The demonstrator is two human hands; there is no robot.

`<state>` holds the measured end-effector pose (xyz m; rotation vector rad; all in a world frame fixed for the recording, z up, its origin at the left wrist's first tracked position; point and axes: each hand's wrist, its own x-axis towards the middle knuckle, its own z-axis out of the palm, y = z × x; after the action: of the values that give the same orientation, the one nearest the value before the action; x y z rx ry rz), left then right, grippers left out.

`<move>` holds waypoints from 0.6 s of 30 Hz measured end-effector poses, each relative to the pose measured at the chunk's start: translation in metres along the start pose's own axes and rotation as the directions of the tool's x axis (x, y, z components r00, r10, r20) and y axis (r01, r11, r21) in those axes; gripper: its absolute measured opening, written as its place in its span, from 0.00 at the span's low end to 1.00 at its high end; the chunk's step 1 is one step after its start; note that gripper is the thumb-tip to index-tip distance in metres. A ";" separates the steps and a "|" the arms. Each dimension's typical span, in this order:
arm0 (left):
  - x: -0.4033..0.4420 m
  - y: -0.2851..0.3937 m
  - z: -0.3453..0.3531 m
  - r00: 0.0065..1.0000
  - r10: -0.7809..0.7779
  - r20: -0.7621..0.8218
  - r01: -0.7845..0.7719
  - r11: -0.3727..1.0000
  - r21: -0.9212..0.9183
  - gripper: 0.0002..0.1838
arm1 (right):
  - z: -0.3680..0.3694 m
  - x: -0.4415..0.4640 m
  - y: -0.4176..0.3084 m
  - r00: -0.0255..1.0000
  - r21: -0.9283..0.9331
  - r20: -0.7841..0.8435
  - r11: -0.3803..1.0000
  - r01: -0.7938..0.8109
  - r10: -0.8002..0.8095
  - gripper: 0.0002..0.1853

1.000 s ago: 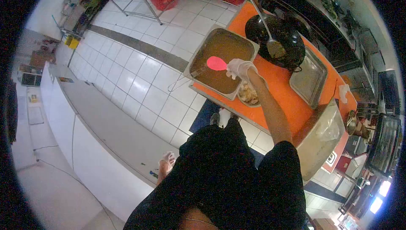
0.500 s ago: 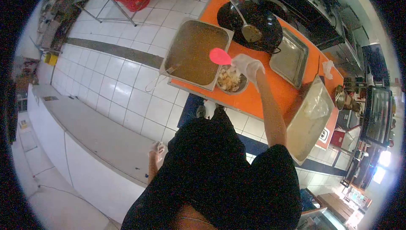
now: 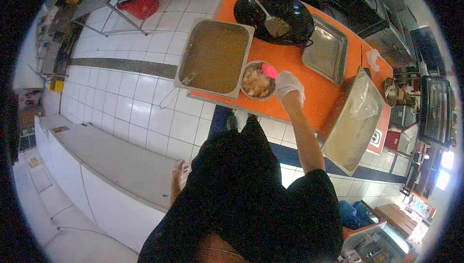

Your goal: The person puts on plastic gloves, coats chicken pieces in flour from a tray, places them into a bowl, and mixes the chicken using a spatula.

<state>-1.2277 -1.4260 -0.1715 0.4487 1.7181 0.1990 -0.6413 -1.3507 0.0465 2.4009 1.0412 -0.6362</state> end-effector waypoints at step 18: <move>0.050 -0.066 -0.039 0.998 0.013 0.056 -0.010 0.998 -0.061 0.22 | -0.002 0.059 -0.109 0.828 0.238 -0.131 0.793 0.561 -0.546 0.09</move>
<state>-1.2848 -1.4610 -0.2338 0.4155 1.6497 0.2439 -0.6876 -1.2503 -0.0086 2.3285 1.8223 -0.9634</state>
